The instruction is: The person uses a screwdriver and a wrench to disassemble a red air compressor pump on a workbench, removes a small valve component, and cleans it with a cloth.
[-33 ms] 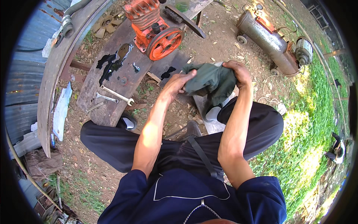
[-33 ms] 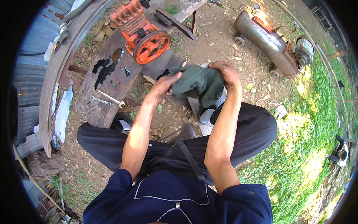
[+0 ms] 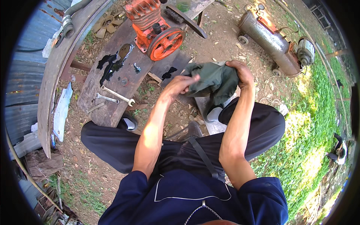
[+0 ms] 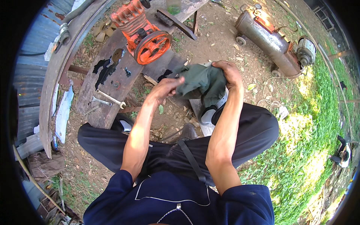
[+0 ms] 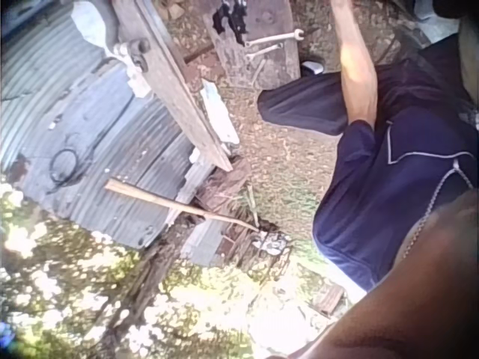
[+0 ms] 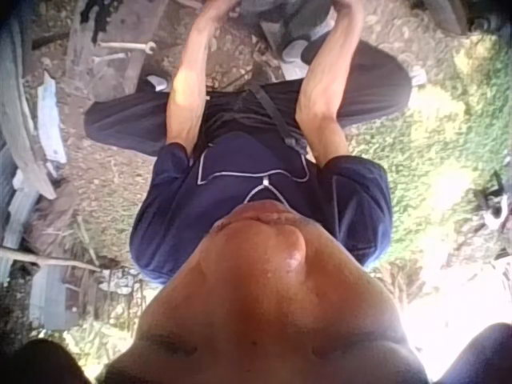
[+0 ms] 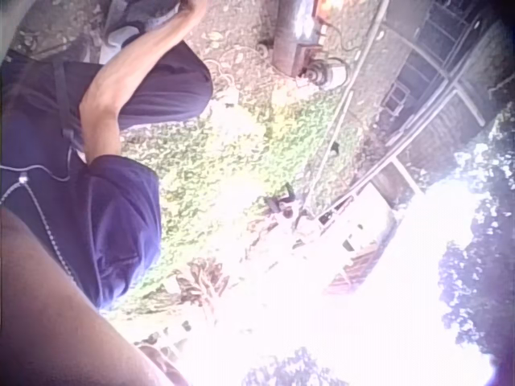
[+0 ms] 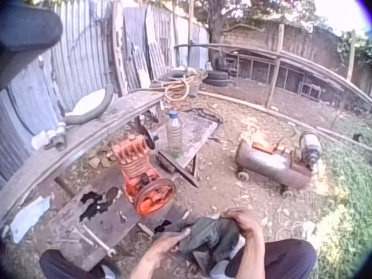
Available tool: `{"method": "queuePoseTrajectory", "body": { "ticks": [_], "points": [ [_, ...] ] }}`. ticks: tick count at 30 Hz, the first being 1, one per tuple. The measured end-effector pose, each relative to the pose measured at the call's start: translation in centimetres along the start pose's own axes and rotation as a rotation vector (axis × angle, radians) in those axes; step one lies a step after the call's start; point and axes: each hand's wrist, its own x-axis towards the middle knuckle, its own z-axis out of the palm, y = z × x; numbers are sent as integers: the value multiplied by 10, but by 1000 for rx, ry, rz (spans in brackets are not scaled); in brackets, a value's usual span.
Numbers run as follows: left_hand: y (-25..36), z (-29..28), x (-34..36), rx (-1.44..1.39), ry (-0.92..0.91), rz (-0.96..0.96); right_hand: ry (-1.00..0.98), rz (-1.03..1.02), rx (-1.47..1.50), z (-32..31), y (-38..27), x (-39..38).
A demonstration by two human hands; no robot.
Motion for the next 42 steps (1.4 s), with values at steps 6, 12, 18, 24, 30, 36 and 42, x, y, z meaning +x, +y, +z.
{"method": "queuePoseTrajectory", "body": {
  "ticks": [6, 12, 18, 24, 30, 36, 42],
  "points": [
    [-44, -3, 8, 441, -5, 315, 191, -115, -64, -7, 18, 25],
    [-51, -5, -3, 549, -37, 137, 394, -140, 234, -12, 16, 26],
    [-47, -14, -18, 558, 49, 145, 432, -164, 360, -16, 6, 21],
    [-44, -16, -20, 104, 179, 359, 457, -122, 372, -20, 2, 23],
    [-12, -6, -30, -360, 110, 333, 626, -104, -236, -35, 13, 29],
    [-2, 27, -16, -128, 118, 470, 539, -109, -1123, 5, 15, 16],
    [9, 71, -8, -205, 177, 376, -7, 138, -918, 58, -9, -24]
  ]
}}
